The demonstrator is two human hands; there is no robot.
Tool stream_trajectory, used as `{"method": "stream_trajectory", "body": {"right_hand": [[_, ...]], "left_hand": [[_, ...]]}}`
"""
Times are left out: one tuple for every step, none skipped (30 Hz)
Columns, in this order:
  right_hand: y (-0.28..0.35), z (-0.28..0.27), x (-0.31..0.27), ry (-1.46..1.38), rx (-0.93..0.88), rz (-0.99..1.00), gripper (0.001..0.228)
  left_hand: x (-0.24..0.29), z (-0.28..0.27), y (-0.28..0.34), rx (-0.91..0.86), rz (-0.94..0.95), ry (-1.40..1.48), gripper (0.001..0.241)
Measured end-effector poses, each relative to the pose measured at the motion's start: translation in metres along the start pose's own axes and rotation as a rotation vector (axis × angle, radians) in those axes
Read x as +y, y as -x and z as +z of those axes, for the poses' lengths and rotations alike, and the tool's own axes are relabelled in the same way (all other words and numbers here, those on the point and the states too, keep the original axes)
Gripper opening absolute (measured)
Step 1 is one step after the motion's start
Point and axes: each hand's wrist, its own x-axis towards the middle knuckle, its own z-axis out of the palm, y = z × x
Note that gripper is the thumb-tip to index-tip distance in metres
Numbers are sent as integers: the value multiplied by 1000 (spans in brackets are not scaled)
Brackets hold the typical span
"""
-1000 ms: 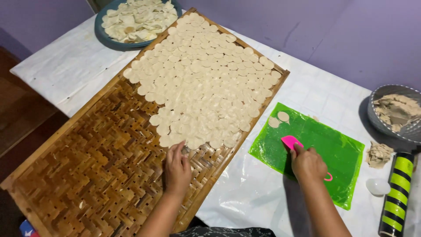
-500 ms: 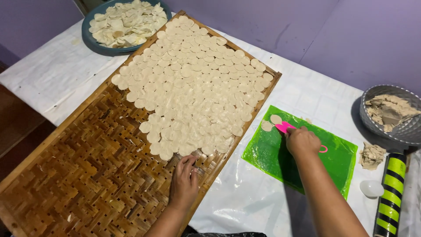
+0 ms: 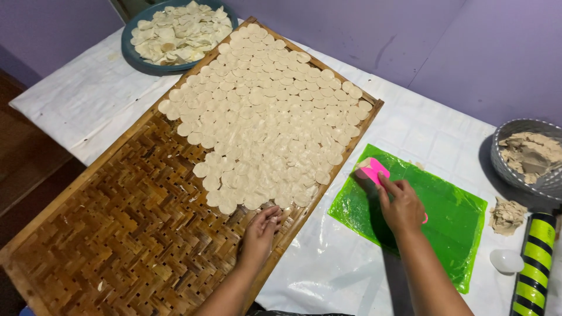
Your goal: The recorder is preparing small circular dough pieces by rolling out dough and transferring the cut circles to a large woven drying tray.
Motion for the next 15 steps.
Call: {"method": "stream_trajectory", "body": {"right_hand": [[7, -8, -13, -54, -9, -50, 31], [16, -14, -26, -60, -14, -58, 31], [24, -21, -40, -113, -47, -124, 32], [32, -27, -54, -166, -81, -191, 34], [42, -31, -66, -174, -89, -201, 34], [53, -34, -78, -200, -128, -268, 35], [63, -39, -90, -226, -168, -334, 37], [70, -41, -98, -233, -176, -342, 37], [78, -43, -105, -245, -186, -404, 37], [85, -45, -112, -257, -196, -465, 36], [89, -47, -117, -259, -200, -468, 36], [93, -48, -121, -259, -212, -490, 36], [96, -50, -126, -257, -223, -510, 36], [99, -51, -129, -258, -226, -512, 36], [101, -51, -132, -250, -257, -490, 37]], "left_hand": [[-6, 1, -4, -42, -97, 182, 37], [-1, 3, -5, -31, -98, 181, 37], [5, 3, -7, -79, -176, 321, 39], [10, 4, -8, -127, -252, 462, 42], [11, 3, -9, -112, -252, 463, 42], [13, 2, -10, -176, -348, 588, 45], [15, 2, -11, -244, -443, 715, 49], [1, -1, -14, -230, -443, 717, 49], [-11, -2, -19, -281, -470, 810, 46], [-24, -4, -23, -333, -496, 904, 43], [-31, -6, -23, -328, -496, 906, 43], [-37, -9, -23, -314, -456, 876, 34], [-42, -10, -24, -302, -417, 846, 25], [-41, -11, -22, -299, -417, 848, 25], [-39, -12, -20, -230, -373, 761, 20]]}}
